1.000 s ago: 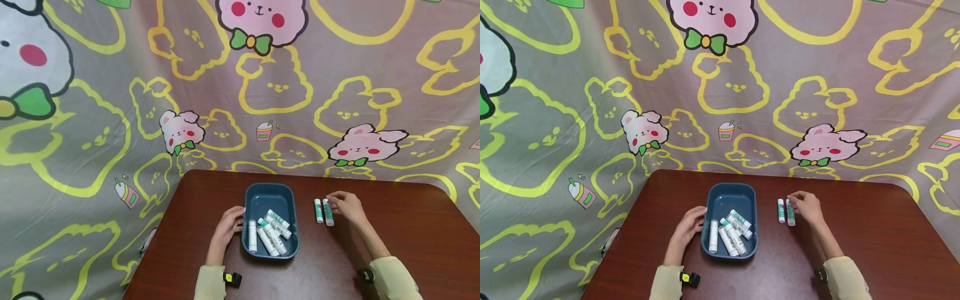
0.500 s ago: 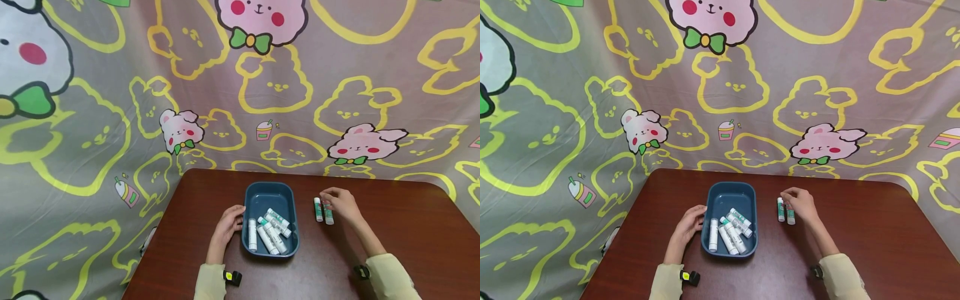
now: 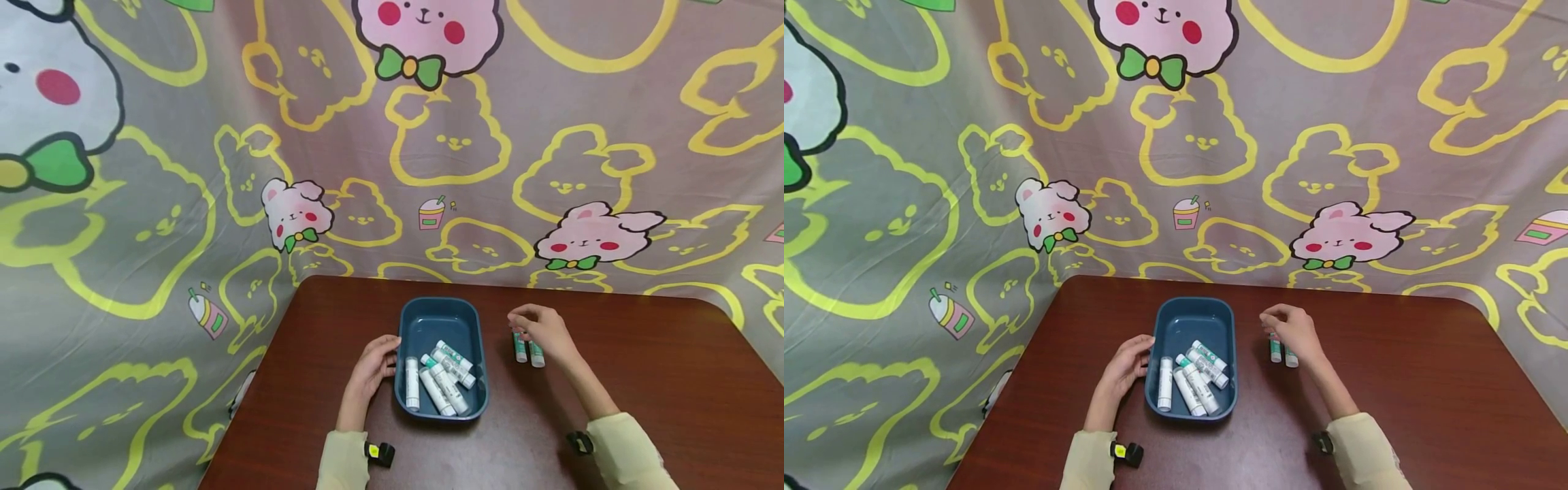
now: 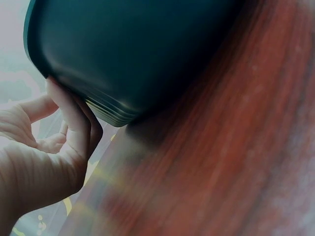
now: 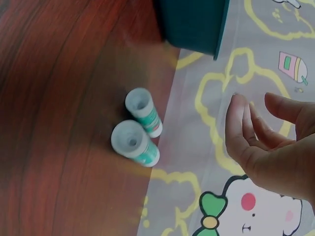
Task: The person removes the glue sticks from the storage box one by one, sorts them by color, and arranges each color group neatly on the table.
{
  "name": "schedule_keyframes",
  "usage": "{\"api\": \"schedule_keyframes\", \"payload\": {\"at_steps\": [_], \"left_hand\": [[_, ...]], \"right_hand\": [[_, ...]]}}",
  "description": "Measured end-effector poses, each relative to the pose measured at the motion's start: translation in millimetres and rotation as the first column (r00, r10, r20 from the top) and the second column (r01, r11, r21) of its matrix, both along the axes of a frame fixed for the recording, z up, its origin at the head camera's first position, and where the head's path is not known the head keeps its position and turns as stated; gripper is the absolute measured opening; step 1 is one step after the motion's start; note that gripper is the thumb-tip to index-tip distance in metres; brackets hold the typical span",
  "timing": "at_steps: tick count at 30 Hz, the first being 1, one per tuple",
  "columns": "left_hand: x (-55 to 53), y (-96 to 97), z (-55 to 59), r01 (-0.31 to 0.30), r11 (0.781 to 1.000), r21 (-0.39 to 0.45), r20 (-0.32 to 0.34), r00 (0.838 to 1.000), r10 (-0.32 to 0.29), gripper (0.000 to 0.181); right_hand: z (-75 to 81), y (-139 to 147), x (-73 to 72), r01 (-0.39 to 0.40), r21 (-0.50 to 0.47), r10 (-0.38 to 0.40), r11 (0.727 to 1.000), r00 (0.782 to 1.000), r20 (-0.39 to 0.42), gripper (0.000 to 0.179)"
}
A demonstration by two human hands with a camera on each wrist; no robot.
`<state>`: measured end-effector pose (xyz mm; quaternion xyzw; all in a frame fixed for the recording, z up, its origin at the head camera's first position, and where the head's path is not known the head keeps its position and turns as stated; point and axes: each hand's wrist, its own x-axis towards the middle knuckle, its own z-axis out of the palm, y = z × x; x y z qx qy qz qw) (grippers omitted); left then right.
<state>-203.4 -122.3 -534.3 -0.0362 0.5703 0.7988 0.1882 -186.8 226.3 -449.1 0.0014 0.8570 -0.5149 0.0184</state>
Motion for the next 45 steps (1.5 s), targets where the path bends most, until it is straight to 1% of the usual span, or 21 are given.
{"api": "schedule_keyframes", "payload": {"at_steps": [8, 14, 20, 27, 36, 39, 42, 45], "left_hand": [[0.7, 0.8, 0.0, -0.005, 1.0, -0.008, -0.009, 1.0, 0.005, 0.012], [1.5, 0.6, 0.9, -0.018, 1.0, -0.021, -0.005, 1.0, 0.018, 0.01], [0.8, 0.3, 0.8, -0.016, 1.0, -0.022, -0.005, 1.0, 0.016, 0.01], [0.7, 0.1, 1.6, -0.013, 1.0, -0.015, 0.0, 1.0, 0.013, 0.009], [0.7, 1.0, 2.6, -0.012, 1.0, -0.015, -0.005, 1.0, 0.011, 0.009], [0.2, 0.4, 1.5, -0.013, 1.0, -0.021, -0.011, 1.0, 0.013, 0.01], [0.3, -0.1, 0.5, -0.011, 1.0, -0.027, -0.012, 1.0, 0.011, 0.01], [1.2, 0.0, -0.2, -0.012, 1.0, -0.028, -0.004, 1.0, 0.011, 0.011]], "right_hand": [[1.9, -15, -0.7, -0.026, -0.043, 0.025, 0.999, 0.999, -0.027, 0.029], [1.7, -29, -0.1, -0.038, -0.043, 0.037, 0.998, 0.999, -0.031, 0.027], [-1.2, -43, -1.7, -0.045, -0.033, 0.044, 0.998, 0.999, -0.03, 0.025], [-6.6, -56, -4.0, -0.085, -0.043, 0.083, 0.995, 0.996, -0.04, 0.023], [-12.8, -72, -3.2, -0.141, -0.053, 0.141, 0.989, 0.99, -0.015, 0.024], [-15.4, -79, -3.2, -0.155, -0.011, 0.155, 0.988, 0.988, -0.01, 0.025], [-17.7, -86, -3.2, -0.156, 0.067, 0.158, 0.985, 0.987, -0.021, 0.024], [-21.9, -93, -3.7, -0.164, 0.148, 0.172, 0.975, 0.984, -0.044, 0.022]]}}
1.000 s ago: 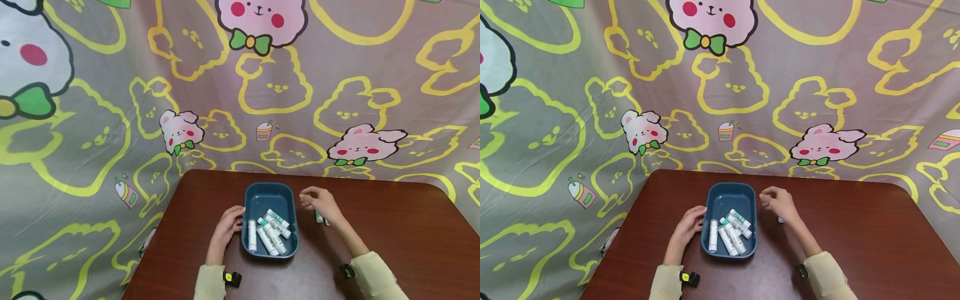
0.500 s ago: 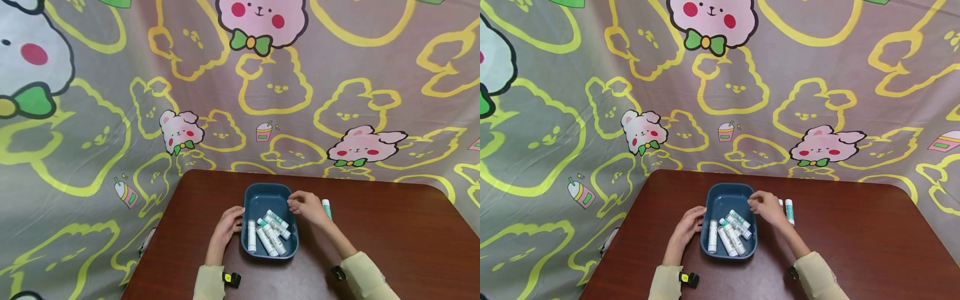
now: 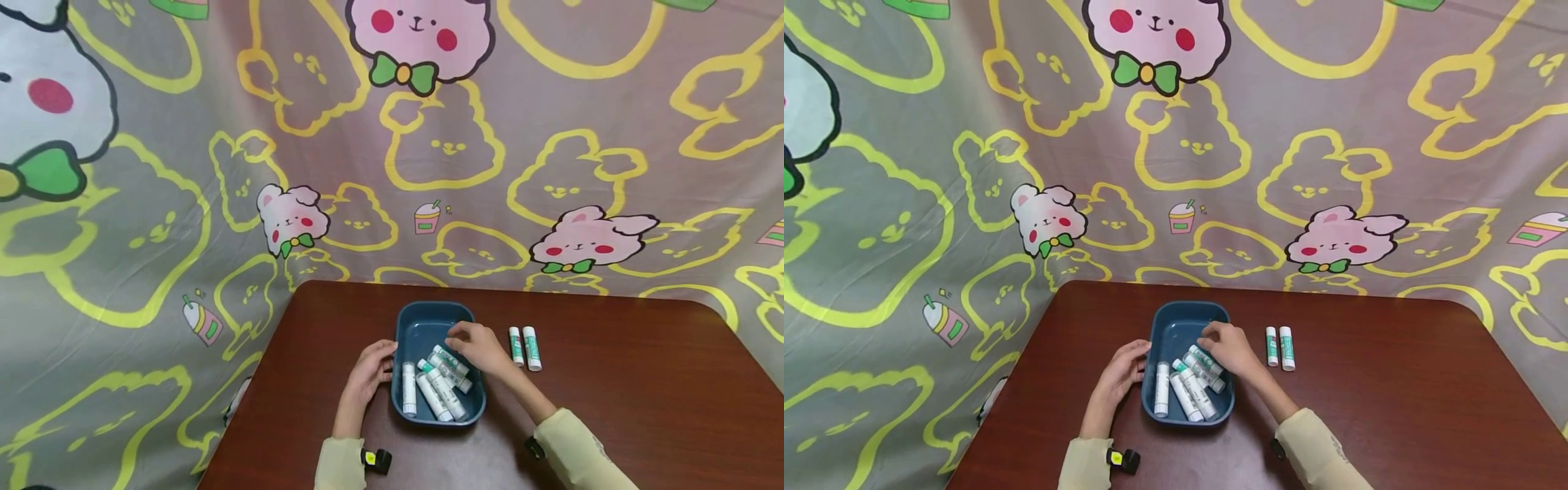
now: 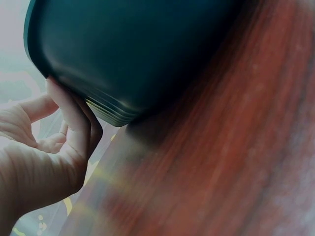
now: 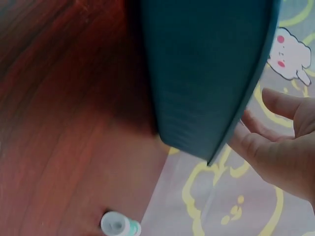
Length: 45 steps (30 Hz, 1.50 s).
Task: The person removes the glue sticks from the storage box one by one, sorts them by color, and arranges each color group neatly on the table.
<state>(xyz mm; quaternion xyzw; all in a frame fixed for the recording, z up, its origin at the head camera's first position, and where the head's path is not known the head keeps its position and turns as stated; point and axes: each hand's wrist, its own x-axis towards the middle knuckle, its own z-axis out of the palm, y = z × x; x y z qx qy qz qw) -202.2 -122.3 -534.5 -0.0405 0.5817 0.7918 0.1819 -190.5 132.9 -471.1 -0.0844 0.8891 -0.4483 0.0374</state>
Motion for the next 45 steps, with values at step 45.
{"api": "schedule_keyframes", "payload": {"at_steps": [45], "left_hand": [[1.8, -0.1, -0.2, 0.011, 1.0, 0.028, -0.01, 1.0, -0.011, 0.01]], "right_hand": [[-23.0, -31, -10.0, -0.168, 0.415, 0.196, 0.894, 0.98, -0.025, 0.026]]}}
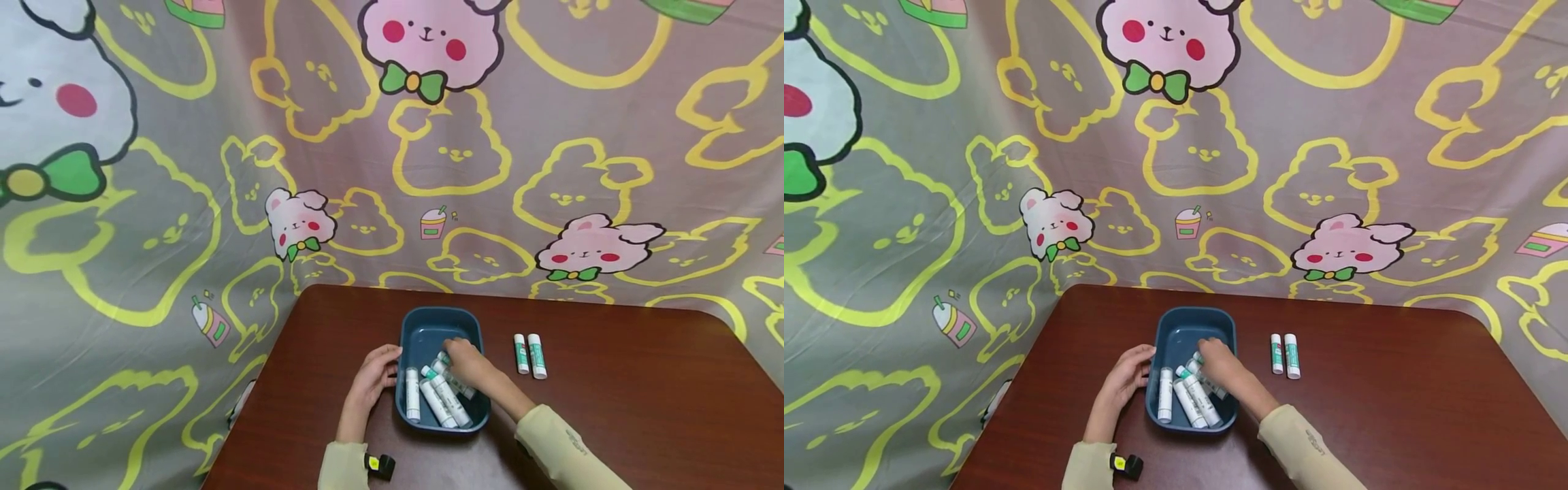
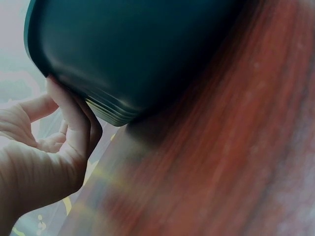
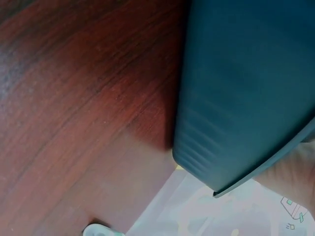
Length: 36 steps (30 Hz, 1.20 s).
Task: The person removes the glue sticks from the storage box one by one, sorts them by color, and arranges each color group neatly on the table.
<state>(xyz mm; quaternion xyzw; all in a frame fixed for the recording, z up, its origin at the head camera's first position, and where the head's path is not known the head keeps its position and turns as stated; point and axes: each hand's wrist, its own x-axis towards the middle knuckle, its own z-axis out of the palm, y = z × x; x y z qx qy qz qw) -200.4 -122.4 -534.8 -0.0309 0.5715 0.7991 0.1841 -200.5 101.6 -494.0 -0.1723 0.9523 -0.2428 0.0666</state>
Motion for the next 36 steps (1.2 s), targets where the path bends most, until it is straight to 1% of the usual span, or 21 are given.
{"api": "schedule_keyframes", "payload": {"at_steps": [4, 8, 11, 14, 16, 19, 23, 26, 28, 31, 36], "left_hand": [[0.1, 0.3, -0.5, 0.001, 1.0, 0.003, 0.005, 1.0, -0.001, 0.009], [-0.6, 0.3, 0.4, 0.0, 1.0, 0.0, 0.005, 1.0, 0.0, 0.01], [-1.2, 0.2, 1.4, -0.004, 1.0, 0.001, 0.003, 1.0, 0.004, 0.01], [-1.7, 0.1, 2.2, -0.007, 1.0, -0.001, 0.004, 1.0, 0.007, 0.009], [-2.0, -0.1, 1.9, -0.007, 1.0, -0.006, 0.01, 1.0, 0.007, 0.009], [-1.7, -0.4, 1.4, 0.001, 1.0, -0.011, 0.015, 1.0, -0.001, 0.009], [-1.0, -0.3, 1.0, 0.01, 1.0, -0.011, 0.019, 1.0, -0.01, 0.009], [-0.8, -0.3, 1.3, 0.012, 1.0, -0.015, 0.017, 1.0, -0.012, 0.009], [-0.7, -0.3, 1.5, 0.01, 1.0, -0.016, 0.017, 1.0, -0.01, 0.009], [-0.7, -0.5, 1.8, 0.006, 1.0, -0.018, 0.016, 1.0, -0.006, 0.009], [-0.6, 0.0, 1.5, -0.005, 1.0, -0.02, 0.019, 1.0, 0.005, 0.009]], "right_hand": [[-0.2, 0.3, 0.5, -0.002, 0.012, 0.002, 1.0, 1.0, -0.019, 0.025], [0.3, -0.1, -0.4, -0.019, 0.033, 0.02, 0.999, 0.999, -0.036, 0.025], [2.2, -0.8, -1.3, -0.03, 0.055, 0.031, 0.998, 0.999, -0.021, 0.024], [3.6, -1.5, -1.4, -0.034, 0.061, 0.033, 0.998, 0.999, 0.012, 0.021], [4.0, -1.7, -0.6, -0.038, 0.059, 0.037, 0.998, 0.999, 0.024, 0.016], [3.5, -1.4, 1.9, -0.041, 0.052, 0.041, 0.998, 0.999, 0.018, 0.007], [2.4, -0.1, 4.6, -0.018, 0.008, 0.018, 1.0, 1.0, 0.004, 0.01], [1.7, 1.2, 4.8, 0.006, -0.042, -0.006, 0.999, 1.0, 0.013, 0.021], [1.3, 2.2, 3.9, 0.01, -0.073, -0.009, 0.997, 1.0, 0.013, 0.024], [0.9, 3.8, 1.5, -0.002, -0.114, 0.003, 0.994, 1.0, 0.007, 0.016], [0.5, 5.7, -1.0, -0.011, -0.171, 0.014, 0.985, 1.0, 0.017, 0.015]]}}
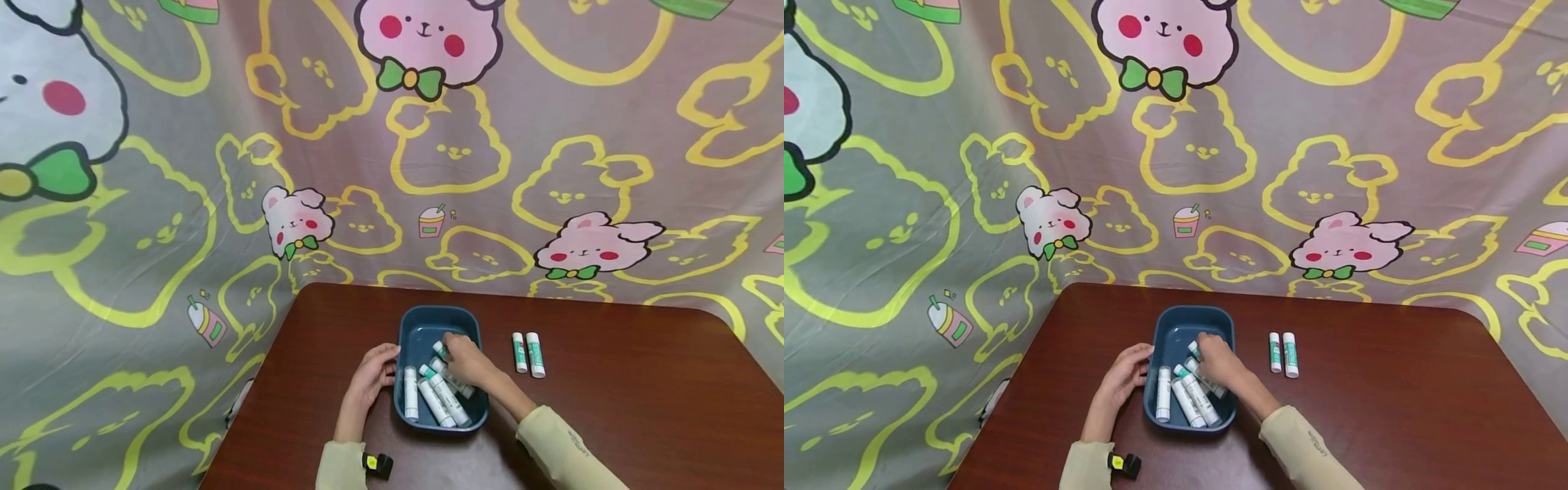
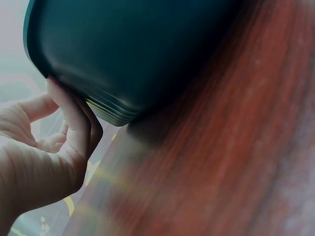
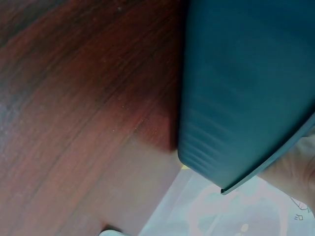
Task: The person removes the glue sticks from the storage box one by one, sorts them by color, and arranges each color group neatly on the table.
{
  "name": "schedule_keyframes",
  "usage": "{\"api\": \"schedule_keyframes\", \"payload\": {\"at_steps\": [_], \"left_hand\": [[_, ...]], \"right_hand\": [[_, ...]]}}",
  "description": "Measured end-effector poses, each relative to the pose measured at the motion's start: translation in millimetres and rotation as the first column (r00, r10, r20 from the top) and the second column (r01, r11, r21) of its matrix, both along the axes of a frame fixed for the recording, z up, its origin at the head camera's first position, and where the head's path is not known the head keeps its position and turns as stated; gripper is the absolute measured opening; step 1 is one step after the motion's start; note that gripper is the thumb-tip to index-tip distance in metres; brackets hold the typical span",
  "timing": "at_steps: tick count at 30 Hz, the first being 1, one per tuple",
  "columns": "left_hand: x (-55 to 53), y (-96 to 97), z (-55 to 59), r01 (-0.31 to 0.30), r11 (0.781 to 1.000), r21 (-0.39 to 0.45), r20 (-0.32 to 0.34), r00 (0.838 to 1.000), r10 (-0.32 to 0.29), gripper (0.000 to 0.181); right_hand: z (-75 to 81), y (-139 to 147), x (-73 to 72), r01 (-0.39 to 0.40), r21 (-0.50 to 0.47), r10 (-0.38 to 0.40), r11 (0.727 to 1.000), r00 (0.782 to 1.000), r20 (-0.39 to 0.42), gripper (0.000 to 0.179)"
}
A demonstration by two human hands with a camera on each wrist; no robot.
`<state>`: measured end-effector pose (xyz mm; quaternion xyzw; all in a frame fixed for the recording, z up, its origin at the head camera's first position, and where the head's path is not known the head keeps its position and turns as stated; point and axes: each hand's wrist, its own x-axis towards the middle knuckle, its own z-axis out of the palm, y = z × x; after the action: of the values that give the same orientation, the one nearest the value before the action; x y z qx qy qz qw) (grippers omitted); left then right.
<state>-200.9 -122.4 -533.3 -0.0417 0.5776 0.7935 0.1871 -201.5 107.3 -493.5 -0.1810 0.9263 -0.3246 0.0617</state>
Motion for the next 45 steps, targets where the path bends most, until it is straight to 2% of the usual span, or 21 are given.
{"api": "schedule_keyframes", "payload": {"at_steps": [3, 8, 12, 17, 21, 32, 38, 45], "left_hand": [[0.4, 1.4, 1.2, -0.002, 1.0, -0.022, -0.005, 1.0, 0.002, 0.009], [2.2, 4.1, 2.3, 0.008, 0.998, -0.066, -0.034, 0.999, -0.01, 0.008], [0.8, 6.4, 0.3, -0.002, 0.999, -0.046, -0.034, 0.999, 0.001, 0.009], [1.5, 7.0, -0.2, -0.023, 0.999, -0.031, -0.031, 0.999, 0.022, 0.01], [1.7, 6.6, -0.5, -0.034, 0.999, -0.041, -0.021, 0.999, 0.033, 0.011], [0.8, 6.3, 2.6, 0.0, 1.0, -0.029, -0.019, 1.0, -0.001, 0.009], [0.3, 6.4, 1.3, 0.003, 0.999, -0.038, -0.008, 1.0, -0.003, 0.009], [-1.1, 6.3, 0.7, 0.011, 0.999, -0.031, 0.004, 1.0, -0.011, 0.009]], "right_hand": [[-0.6, 1, -0.5, 0.003, -0.026, -0.003, 1.0, 1.0, -0.018, 0.015], [-5.9, 7, -2.6, 0.003, -0.096, -0.012, 0.995, 0.995, -0.099, 0.016], [-4.6, 12, -5.1, 0.033, -0.154, -0.054, 0.988, 0.99, -0.134, 0.016], [3.0, 16, -4.8, 0.099, -0.201, -0.123, 0.975, 0.986, -0.113, 0.018], [7.3, 17, -4.0, 0.125, -0.207, -0.145, 0.97, 0.986, -0.084, 0.02], [11.0, 22, -4.2, 0.211, -0.223, -0.231, 0.952, 0.971, -0.066, 0.021], [12.9, 30, -5.1, 0.223, -0.281, -0.236, 0.933, 0.972, -0.013, 0.02], [18.8, 45, -6.5, 0.258, -0.436, -0.198, 0.862, 0.964, 0.179, 0.027]]}}
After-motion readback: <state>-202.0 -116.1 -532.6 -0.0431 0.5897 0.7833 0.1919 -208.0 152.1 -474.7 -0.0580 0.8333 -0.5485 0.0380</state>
